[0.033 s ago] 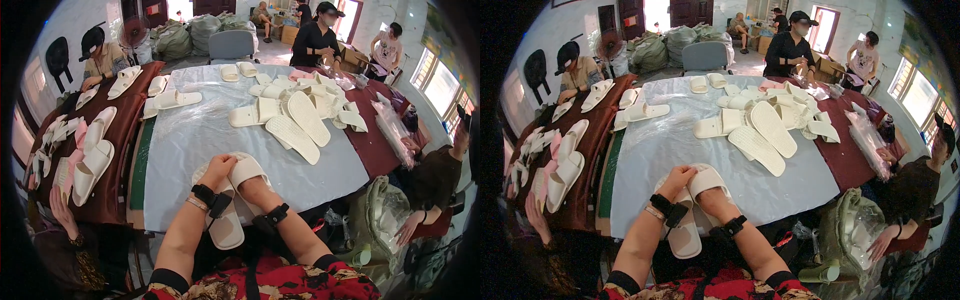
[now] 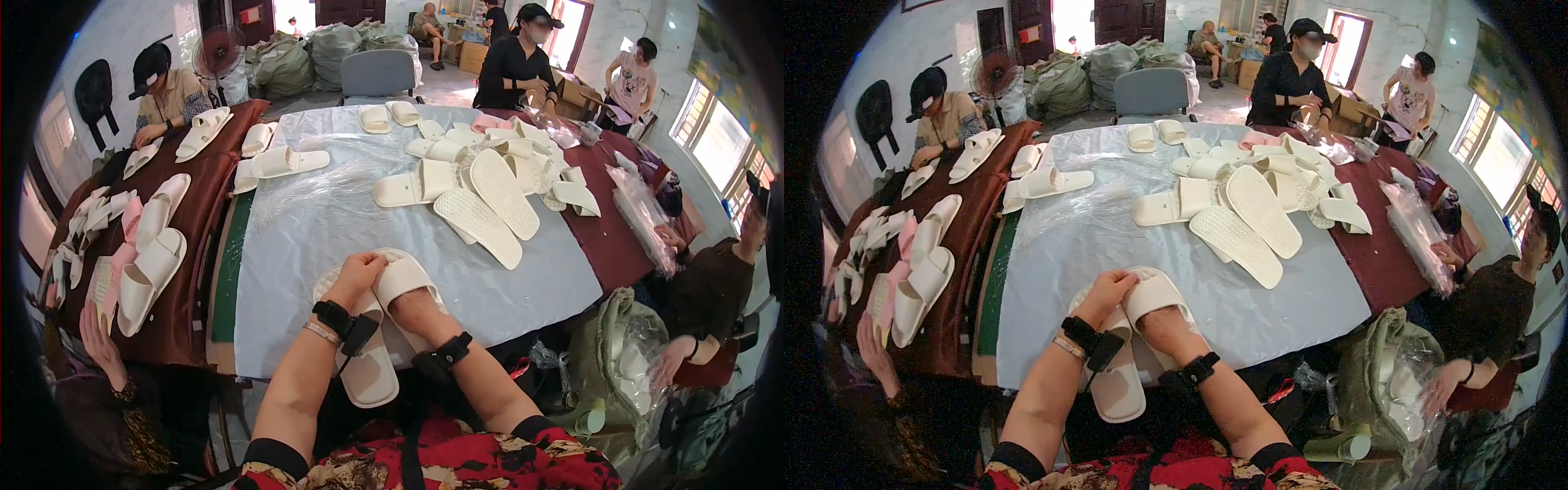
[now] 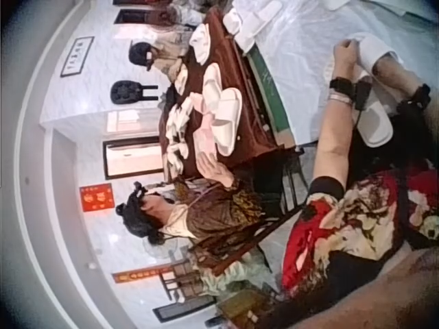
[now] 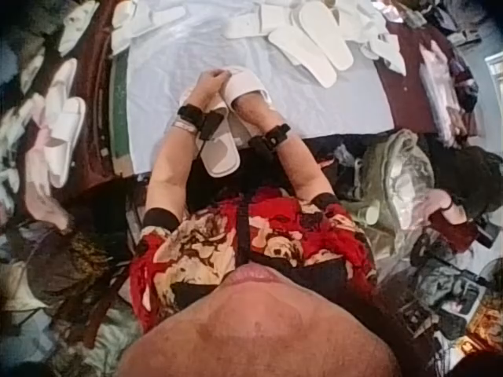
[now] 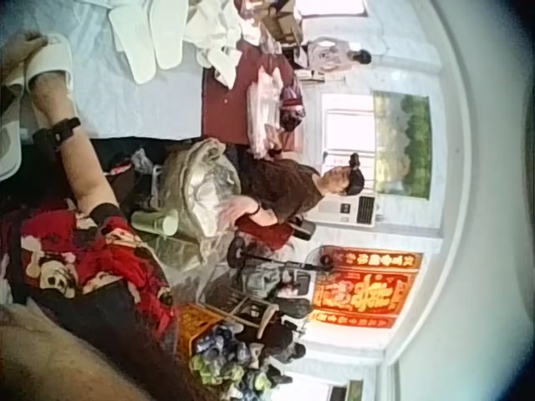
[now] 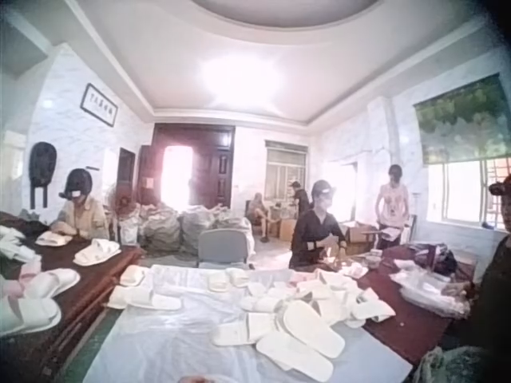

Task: Assembling, inspecting, and trimming white slippers at a shared workstation in a factory setting.

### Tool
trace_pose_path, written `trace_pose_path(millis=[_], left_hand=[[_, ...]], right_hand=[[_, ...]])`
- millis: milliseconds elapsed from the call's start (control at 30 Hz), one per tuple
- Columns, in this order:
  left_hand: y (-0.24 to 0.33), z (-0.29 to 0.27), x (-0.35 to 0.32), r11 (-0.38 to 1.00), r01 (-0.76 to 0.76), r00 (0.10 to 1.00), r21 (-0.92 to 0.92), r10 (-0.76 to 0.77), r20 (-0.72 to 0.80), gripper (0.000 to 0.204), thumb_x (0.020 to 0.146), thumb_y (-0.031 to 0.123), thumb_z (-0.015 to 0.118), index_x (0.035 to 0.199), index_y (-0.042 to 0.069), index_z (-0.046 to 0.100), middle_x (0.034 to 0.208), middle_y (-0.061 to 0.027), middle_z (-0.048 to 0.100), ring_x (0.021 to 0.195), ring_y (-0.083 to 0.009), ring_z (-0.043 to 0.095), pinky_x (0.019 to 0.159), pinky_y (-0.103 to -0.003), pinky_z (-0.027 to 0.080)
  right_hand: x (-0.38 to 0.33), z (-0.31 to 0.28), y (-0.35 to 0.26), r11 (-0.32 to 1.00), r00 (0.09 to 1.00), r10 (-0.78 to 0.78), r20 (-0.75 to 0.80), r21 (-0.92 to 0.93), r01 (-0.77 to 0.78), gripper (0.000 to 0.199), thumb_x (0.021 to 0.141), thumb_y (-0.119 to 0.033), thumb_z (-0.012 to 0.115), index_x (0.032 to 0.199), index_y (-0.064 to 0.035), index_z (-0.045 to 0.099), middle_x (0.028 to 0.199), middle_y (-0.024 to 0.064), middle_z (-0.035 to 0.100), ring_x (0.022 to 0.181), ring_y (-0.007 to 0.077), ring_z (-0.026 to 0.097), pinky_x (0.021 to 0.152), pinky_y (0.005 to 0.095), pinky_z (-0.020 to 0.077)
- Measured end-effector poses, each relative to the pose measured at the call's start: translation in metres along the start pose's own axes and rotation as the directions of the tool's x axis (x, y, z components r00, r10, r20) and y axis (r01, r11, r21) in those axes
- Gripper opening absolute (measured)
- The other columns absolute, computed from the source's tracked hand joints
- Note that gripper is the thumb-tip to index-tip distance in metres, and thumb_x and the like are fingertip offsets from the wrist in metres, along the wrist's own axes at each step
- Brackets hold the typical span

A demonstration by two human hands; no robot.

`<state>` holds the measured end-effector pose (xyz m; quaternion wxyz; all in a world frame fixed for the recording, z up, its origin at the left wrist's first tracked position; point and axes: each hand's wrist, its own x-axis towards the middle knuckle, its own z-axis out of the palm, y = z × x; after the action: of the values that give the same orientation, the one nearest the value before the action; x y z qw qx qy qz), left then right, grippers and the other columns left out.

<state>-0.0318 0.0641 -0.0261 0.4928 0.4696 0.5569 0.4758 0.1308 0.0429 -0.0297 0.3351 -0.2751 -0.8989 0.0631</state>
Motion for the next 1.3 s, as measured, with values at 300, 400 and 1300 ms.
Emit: trace_pose_path(millis=[300,400,1300], left_hand=[[-0.002,-0.012,0.008,0.975,0.034,0.997,0.219,-0.017,-0.078,0.022,0.082,0.018,0.063,0.092,-0.001,0.069,0.081,-0.0097,0.068,0.072,-0.0172,0.062,0.067,-0.029,0.049],[0.021,-0.019,0.008,0.876,-0.058,0.998,0.479,0.054,0.022,0.022,0.077,0.020,0.067,0.090,0.002,0.071,0.080,-0.0118,0.069,0.072,-0.0202,0.065,0.069,-0.031,0.050],[0.042,-0.028,0.007,0.801,-0.119,0.968,0.587,-0.037,0.247,0.041,0.077,0.037,0.069,0.085,-0.003,0.068,0.077,-0.0123,0.068,0.068,-0.0180,0.060,0.066,-0.031,0.048]], right_hand=[[0.006,-0.010,-0.003,1.000,0.998,-0.012,0.060,0.017,0.011,0.043,0.079,-0.013,0.051,0.122,-0.0047,0.050,0.124,0.0222,0.051,0.116,0.0381,0.047,0.100,0.0457,0.0362],[0.006,-0.013,-0.005,0.999,0.997,0.010,0.082,0.045,-0.014,0.044,0.081,-0.012,0.051,0.124,-0.0071,0.049,0.127,0.0203,0.049,0.118,0.0385,0.045,0.101,0.0456,0.0348],[0.023,0.005,0.009,0.994,0.969,0.003,0.249,-0.102,0.023,0.038,0.087,-0.019,0.044,0.123,-0.0097,0.052,0.125,0.0163,0.054,0.116,0.0321,0.050,0.106,0.0432,0.0321]])
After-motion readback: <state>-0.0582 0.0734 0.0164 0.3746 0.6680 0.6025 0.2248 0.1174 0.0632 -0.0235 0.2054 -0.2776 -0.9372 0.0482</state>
